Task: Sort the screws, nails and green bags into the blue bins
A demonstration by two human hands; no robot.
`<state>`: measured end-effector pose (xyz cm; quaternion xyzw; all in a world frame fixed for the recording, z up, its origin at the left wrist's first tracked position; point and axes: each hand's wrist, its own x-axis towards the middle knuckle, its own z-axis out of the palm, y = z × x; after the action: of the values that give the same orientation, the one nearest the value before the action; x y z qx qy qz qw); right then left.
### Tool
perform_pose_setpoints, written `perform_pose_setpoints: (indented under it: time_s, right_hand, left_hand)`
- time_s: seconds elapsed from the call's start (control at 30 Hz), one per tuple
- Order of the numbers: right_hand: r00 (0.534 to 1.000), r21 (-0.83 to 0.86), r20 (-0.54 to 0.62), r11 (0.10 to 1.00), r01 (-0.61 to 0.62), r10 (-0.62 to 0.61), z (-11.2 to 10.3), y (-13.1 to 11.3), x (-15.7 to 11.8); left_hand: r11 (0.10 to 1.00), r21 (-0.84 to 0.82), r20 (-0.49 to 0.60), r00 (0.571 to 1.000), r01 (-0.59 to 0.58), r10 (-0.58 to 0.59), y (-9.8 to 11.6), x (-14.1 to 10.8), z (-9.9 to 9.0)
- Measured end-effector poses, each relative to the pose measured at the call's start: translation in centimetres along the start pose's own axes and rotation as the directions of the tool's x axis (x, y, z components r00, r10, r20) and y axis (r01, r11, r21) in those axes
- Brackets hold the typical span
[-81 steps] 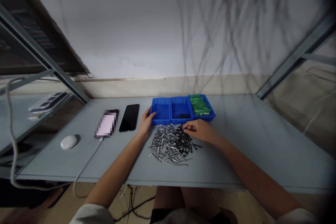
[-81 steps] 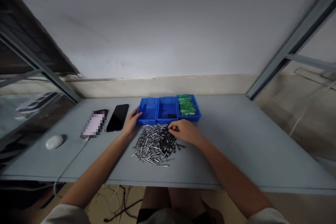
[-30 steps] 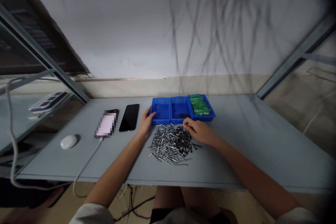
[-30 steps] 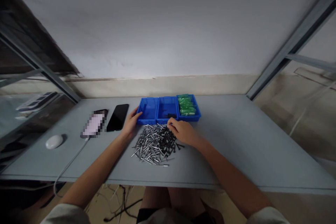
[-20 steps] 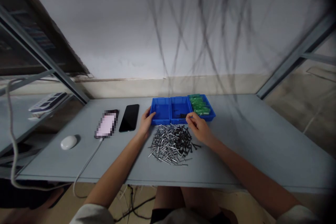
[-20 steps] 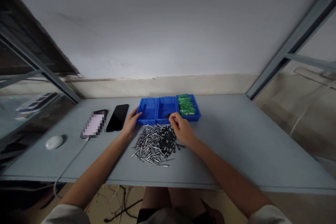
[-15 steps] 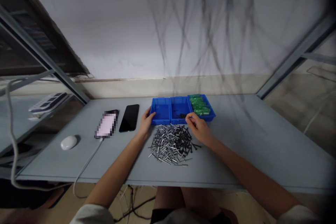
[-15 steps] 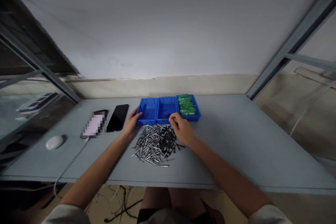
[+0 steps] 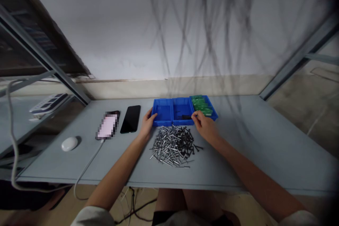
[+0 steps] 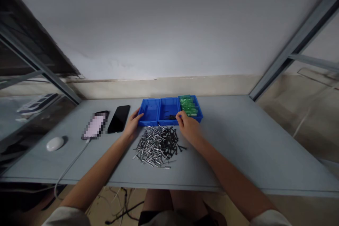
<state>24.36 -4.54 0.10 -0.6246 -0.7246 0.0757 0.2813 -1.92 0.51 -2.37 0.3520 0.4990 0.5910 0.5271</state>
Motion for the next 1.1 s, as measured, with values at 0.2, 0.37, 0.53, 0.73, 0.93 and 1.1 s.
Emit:
perform_pose_setpoints:
  time_s: [0.2,0.37,0.53,0.73,0.93,1.1]
  right_hand:
    - [0.995,-0.061,0.094,0.998,0.031,-0.025,-0.1,-0.3,-0.1]
    - [0.991,0.05,0.118,0.997,0.061,-0.067,-1.7,-0.7,-0.1]
    - [0.832,0.239,0.492,0.959,0.152,-0.255,-4.0,0.4,0.2]
    - [0.549,0.213,0.805,0.974,0.084,-0.223,-4.2,1.8,0.1]
    - [0.563,0.166,0.801,0.979,0.115,-0.202,-3.9,0.9,-0.3]
    - [0.589,0.189,0.781,0.978,0.09,-0.205,-3.6,1.0,-0.4]
  left_hand:
    - [1.0,-0.01,0.012,1.0,0.014,-0.014,-0.1,0.0,-0.1]
    - [1.0,-0.009,0.015,1.0,0.019,-0.019,-0.1,-0.1,-0.1]
    - [1.0,-0.011,0.0,1.0,0.019,-0.019,0.1,-0.2,0.1]
    - [1.0,-0.011,0.0,1.0,0.018,-0.018,0.0,-0.1,0.0]
    - [1.0,-0.007,0.002,1.0,0.0,0.0,0.1,-0.1,0.1]
    - [1.0,-0.011,0.007,1.0,0.014,-0.014,0.2,-0.3,0.1]
